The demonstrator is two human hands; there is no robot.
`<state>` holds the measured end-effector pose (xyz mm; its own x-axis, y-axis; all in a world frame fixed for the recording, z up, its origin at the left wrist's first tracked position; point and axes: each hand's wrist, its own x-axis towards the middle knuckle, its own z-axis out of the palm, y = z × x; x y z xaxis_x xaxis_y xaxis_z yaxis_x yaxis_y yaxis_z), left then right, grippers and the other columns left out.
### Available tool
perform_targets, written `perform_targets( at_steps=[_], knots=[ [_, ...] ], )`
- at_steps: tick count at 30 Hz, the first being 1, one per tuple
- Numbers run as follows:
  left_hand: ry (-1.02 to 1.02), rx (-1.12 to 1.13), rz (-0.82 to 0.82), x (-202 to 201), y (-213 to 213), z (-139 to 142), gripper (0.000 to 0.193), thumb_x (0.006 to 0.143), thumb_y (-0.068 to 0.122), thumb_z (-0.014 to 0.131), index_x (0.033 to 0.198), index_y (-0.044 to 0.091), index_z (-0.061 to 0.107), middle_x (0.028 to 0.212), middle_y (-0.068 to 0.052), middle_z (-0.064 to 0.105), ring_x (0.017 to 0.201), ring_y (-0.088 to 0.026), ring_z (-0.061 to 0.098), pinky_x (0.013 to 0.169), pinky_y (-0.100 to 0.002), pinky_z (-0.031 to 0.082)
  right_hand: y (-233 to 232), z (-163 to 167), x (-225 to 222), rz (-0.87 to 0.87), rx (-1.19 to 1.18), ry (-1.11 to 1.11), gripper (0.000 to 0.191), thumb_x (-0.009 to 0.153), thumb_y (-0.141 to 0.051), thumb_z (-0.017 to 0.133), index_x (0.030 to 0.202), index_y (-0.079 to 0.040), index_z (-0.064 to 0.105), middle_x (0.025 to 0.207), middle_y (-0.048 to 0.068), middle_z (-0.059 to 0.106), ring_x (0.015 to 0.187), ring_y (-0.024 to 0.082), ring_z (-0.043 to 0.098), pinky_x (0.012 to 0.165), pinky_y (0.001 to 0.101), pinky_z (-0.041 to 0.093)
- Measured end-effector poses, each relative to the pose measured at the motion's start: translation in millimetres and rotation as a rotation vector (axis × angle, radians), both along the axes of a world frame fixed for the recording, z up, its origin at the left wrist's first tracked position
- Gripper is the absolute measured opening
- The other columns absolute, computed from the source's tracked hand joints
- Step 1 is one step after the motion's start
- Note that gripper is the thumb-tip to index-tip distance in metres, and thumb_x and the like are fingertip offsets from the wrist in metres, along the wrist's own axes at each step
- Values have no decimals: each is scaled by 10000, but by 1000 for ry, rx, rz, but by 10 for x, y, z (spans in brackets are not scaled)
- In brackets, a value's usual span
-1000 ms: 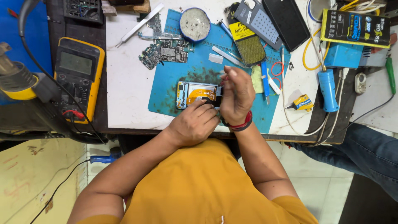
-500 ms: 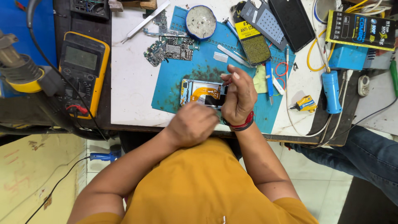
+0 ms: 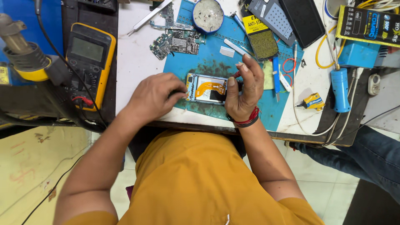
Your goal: The person picks up a turquoise smartphone, brushes its back and edges with an anti-static brush, then pries off the back cover and sets it beside a black phone. They work on the exposed internals, using a red-handled tool and a blue electric screwdriver on the components inside the opened phone.
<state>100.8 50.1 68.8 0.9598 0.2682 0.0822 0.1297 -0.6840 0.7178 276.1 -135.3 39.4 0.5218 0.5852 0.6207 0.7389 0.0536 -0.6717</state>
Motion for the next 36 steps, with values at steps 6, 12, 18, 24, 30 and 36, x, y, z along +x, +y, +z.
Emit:
perform_targets(
  at_steps=[6,12,18,24,30,36],
  knots=[
    [222,47,-142,188,109,86,86,864,180,735,893,99,731,899,-95,683,886,-334,667,769,-455,523,-22,16,2,9,-2,-24,502,1067,4,667,1503,-156,476,1488,204,502,1261,279,609,973,333,594],
    [231,172,-232,273,76,93,71,871,129,685,877,62,663,896,-129,653,888,-350,651,779,-470,511,-15,-2,8,17,-9,-20,519,1058,-8,688,1504,-163,471,1465,209,522,1206,259,636,904,314,607],
    [126,140,-151,231,159,48,121,902,97,686,961,40,597,918,-141,632,890,-362,634,784,-471,505,-27,8,30,27,-31,-84,563,1038,-10,711,1509,-179,453,1426,210,558,1197,289,643,919,352,608],
    [67,77,-47,184,127,52,179,918,171,736,980,46,623,931,-114,659,878,-332,663,771,-444,528,1,29,33,36,-36,-127,597,1029,-14,719,1522,-189,431,1410,203,565,1196,320,634,953,394,611],
    [197,26,40,204,-45,77,331,808,321,839,944,57,692,895,-86,712,846,-289,698,743,-418,544,-2,28,40,42,-41,-118,598,1027,-14,724,1519,-192,435,1406,197,567,1202,316,635,953,393,616],
    [489,-70,146,296,-90,158,343,770,356,845,911,61,744,790,-76,728,721,-274,710,693,-411,554,-17,-9,46,35,-44,-127,607,1024,-15,732,1520,-194,432,1412,189,566,1204,313,632,955,394,617]
  ],
)
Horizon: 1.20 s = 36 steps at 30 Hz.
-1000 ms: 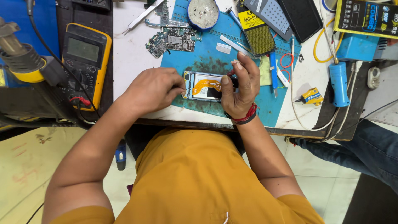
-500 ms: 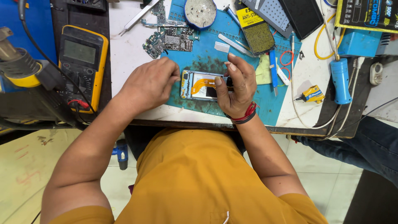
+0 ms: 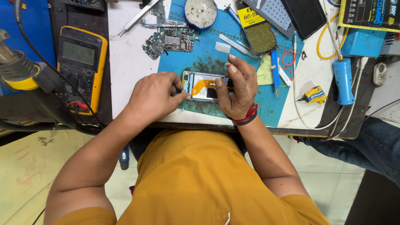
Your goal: The person picks up a turquoise smartphone, brushes its back and edges with an anti-static brush, then pries off the back cover and sets it beside a black phone. They work on the exposed internals, using a red-handled tool and a blue electric screwdriver on the components inside the opened phone.
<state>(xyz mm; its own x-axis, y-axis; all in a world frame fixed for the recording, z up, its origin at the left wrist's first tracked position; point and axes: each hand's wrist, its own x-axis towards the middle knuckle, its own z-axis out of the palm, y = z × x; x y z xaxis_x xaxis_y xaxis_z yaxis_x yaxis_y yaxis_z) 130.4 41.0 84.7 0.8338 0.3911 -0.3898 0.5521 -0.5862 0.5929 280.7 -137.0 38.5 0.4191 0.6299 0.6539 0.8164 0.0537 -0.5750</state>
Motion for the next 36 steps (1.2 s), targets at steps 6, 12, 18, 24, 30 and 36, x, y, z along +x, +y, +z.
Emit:
perform_targets(
  at_steps=[6,12,18,24,30,36],
  knots=[
    [53,-47,15,55,43,55,264,799,310,806,888,65,763,733,-70,738,684,-270,722,678,-406,566,-31,-40,9,-5,-8,4,608,1018,-7,738,1515,-191,441,1410,186,568,1198,317,635,951,392,615],
    [31,-64,9,75,87,8,182,852,270,768,852,88,771,739,-83,743,690,-276,719,690,-415,556,-42,-33,8,2,-14,-6,602,1004,-3,734,1500,-182,445,1393,192,575,1167,320,643,958,406,603],
    [-166,5,55,83,102,-39,159,852,199,782,841,46,739,811,-112,729,662,-283,695,672,-411,545,-3,1,-3,17,-30,-38,601,1000,39,742,1477,-167,440,1378,193,579,1150,339,662,945,410,604],
    [-322,6,153,55,96,-176,138,910,152,757,895,21,716,863,-138,730,686,-286,694,682,-398,553,70,80,-26,14,-30,-59,576,997,110,674,1452,-164,450,1284,183,644,1069,334,697,897,414,596],
    [-544,137,196,-98,-33,-276,128,989,117,705,1067,20,676,1003,-134,728,799,-263,721,711,-372,561,105,108,-24,-1,-21,-59,578,1017,141,626,1469,-150,417,1230,181,673,1019,325,722,866,401,607],
    [-495,546,-105,-381,-330,-345,443,939,334,771,1290,79,683,1218,-113,623,1076,-277,598,872,-410,469,107,37,-28,16,-6,-25,605,1038,143,609,1516,-136,364,1236,196,673,1016,313,725,874,388,634]
  ],
)
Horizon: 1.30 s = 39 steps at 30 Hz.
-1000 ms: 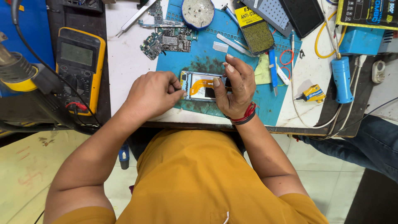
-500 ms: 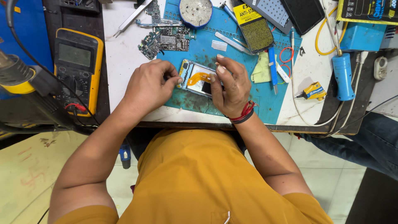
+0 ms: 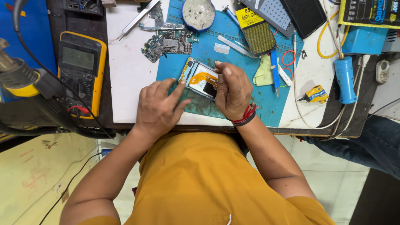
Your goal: The person picks up a turquoise smartphone, brushes its back and edges with an anti-static brush, then pries off the back cover and sets it beside a black phone. They work on the exposed internals, using a red-handled tool and a blue electric screwdriver on the components inside the opened phone.
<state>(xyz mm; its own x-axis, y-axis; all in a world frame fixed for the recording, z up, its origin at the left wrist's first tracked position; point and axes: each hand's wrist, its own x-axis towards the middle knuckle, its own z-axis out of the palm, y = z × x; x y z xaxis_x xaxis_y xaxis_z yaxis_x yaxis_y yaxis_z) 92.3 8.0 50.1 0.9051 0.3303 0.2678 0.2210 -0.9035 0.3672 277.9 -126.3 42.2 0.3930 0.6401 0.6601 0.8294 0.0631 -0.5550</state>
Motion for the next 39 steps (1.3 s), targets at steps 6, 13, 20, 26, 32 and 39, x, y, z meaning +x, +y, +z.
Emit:
perform_targets(
  at_steps=[6,13,20,26,32,39],
  knots=[
    [80,94,32,2,-61,-82,663,941,465,743,1461,86,587,1274,-103,534,1107,-281,492,878,-421,402,2,48,-29,-42,-146,34,466,1044,62,650,1451,-25,442,1148,164,693,999,342,706,872,417,571],
    [98,72,51,104,-43,-98,724,910,469,738,1488,82,542,1245,-111,506,995,-284,488,811,-433,415,56,98,-7,-59,-274,96,186,1026,-38,695,1197,-21,622,1068,146,700,951,353,691,820,411,555],
    [146,31,24,220,58,-85,823,835,528,749,1498,93,528,1193,-123,519,879,-292,508,701,-451,418,56,61,-10,-59,-298,133,174,1014,-39,704,1173,-16,636,1055,138,711,924,334,700,800,399,555],
    [-61,-79,37,133,106,-83,847,895,482,755,1536,17,453,1230,-133,549,976,-293,546,816,-435,456,63,70,-3,-76,-300,117,172,1003,-45,710,1159,-25,641,1066,139,712,944,338,702,821,399,559],
    [12,93,49,103,22,-114,552,917,378,767,1375,92,653,1193,-65,603,874,-231,544,739,-381,441,57,71,-5,-74,-292,129,176,1002,-41,714,1163,-25,647,1073,139,714,962,336,707,831,393,564],
    [50,159,56,151,23,-83,557,897,394,739,1353,80,678,1150,-74,592,829,-229,525,687,-379,434,77,81,-7,-74,-296,126,182,999,-35,723,1164,-22,647,1064,137,714,941,328,707,814,386,564]
  ],
)
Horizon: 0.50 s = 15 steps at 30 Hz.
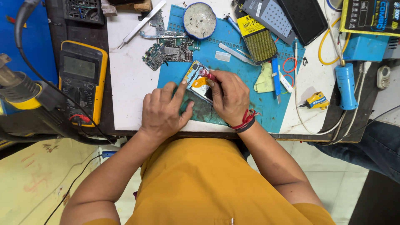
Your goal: The person picks up a turquoise smartphone, brushes its back and edges with an anti-static brush, then pries off the back cover and sets it beside a black phone. They work on the exposed internals, using a red-handled tool and a blue electric screwdriver on the components inside the opened phone.
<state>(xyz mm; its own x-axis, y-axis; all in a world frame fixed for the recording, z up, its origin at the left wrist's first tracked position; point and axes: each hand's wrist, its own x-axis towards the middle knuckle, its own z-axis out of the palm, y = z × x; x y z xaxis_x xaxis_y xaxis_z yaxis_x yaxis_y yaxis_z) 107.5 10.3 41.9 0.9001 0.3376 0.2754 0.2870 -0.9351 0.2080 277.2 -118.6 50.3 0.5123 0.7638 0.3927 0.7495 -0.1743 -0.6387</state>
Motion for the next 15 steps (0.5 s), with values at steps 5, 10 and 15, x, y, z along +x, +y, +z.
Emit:
perform_targets(
  at_steps=[5,10,15],
  knots=[
    [15,-32,0,26,11,12,579,890,398,726,1375,87,672,1155,-86,574,809,-232,515,671,-387,433,-6,10,-4,1,-10,-2,179,1002,-29,717,1166,-24,644,1069,137,713,946,330,705,818,388,564],
    [46,-61,7,53,21,-4,688,855,429,735,1443,103,588,1143,-109,560,825,-253,526,677,-413,435,-4,15,-21,-6,-7,-13,185,998,-31,718,1167,-24,644,1064,137,715,944,332,704,819,393,561],
    [-46,-166,21,-38,52,-44,825,896,447,745,1536,0,480,1230,-132,540,941,-280,548,787,-424,458,-7,14,-19,-7,8,-19,188,999,-34,717,1170,-17,640,1053,142,712,943,342,700,818,404,559]
  ],
)
